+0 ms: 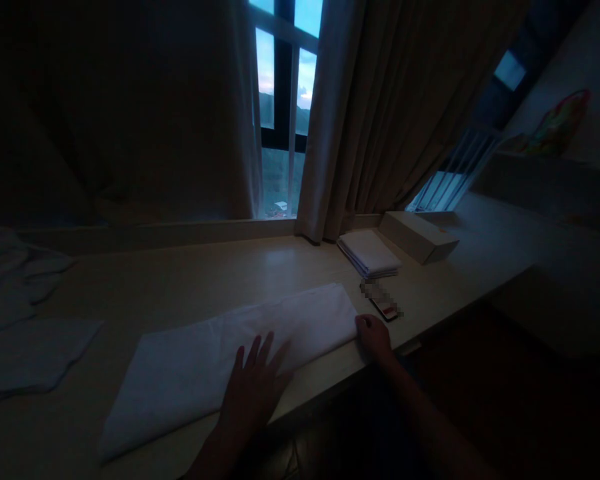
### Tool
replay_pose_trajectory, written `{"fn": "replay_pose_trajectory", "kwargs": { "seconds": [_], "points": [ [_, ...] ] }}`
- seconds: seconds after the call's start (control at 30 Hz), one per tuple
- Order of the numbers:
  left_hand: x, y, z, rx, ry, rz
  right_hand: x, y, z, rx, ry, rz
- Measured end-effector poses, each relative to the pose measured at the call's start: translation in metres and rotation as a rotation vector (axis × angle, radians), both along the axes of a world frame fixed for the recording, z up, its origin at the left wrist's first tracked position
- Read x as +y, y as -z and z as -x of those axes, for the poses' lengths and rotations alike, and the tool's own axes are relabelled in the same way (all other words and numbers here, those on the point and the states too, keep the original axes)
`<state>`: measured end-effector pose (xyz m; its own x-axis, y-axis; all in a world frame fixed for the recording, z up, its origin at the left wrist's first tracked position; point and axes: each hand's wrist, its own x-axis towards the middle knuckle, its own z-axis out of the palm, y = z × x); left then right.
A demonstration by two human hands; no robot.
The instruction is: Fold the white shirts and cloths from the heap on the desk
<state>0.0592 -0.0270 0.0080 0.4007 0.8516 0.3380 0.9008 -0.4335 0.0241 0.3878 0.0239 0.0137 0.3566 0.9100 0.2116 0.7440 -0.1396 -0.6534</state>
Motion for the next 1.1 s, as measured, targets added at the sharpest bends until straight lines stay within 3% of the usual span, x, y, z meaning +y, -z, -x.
{"fn": "replay_pose_trajectory", "kwargs": {
  "seconds": [0.13,0.33,0.63,0.93,1.0,1.1],
  "points": [
    [0.0,0.001,0.0,-0.002,-0.011,-0.017,0.002,-0.005,0.0,0.022,-0.023,-0.024],
    [0.001,0.005,-0.002,0.0,-0.024,-0.025,0.002,-0.01,0.002,0.222,-0.103,-0.16],
    [-0.006,0.002,-0.007,-0.015,-0.069,-0.024,0.004,-0.009,-0.002,0.269,0.022,-0.155],
    [-0.01,0.004,-0.015,-0.021,-0.114,-0.068,0.006,0.001,0.0,0.087,0.069,-0.078],
    [-0.01,0.001,-0.019,-0.015,-0.056,-0.11,0.006,0.001,0.002,0.017,0.069,-0.074],
    [-0.013,-0.006,-0.03,0.0,0.177,-0.162,0.0,-0.003,0.011,-0.168,0.065,-0.169]
  ]
}}
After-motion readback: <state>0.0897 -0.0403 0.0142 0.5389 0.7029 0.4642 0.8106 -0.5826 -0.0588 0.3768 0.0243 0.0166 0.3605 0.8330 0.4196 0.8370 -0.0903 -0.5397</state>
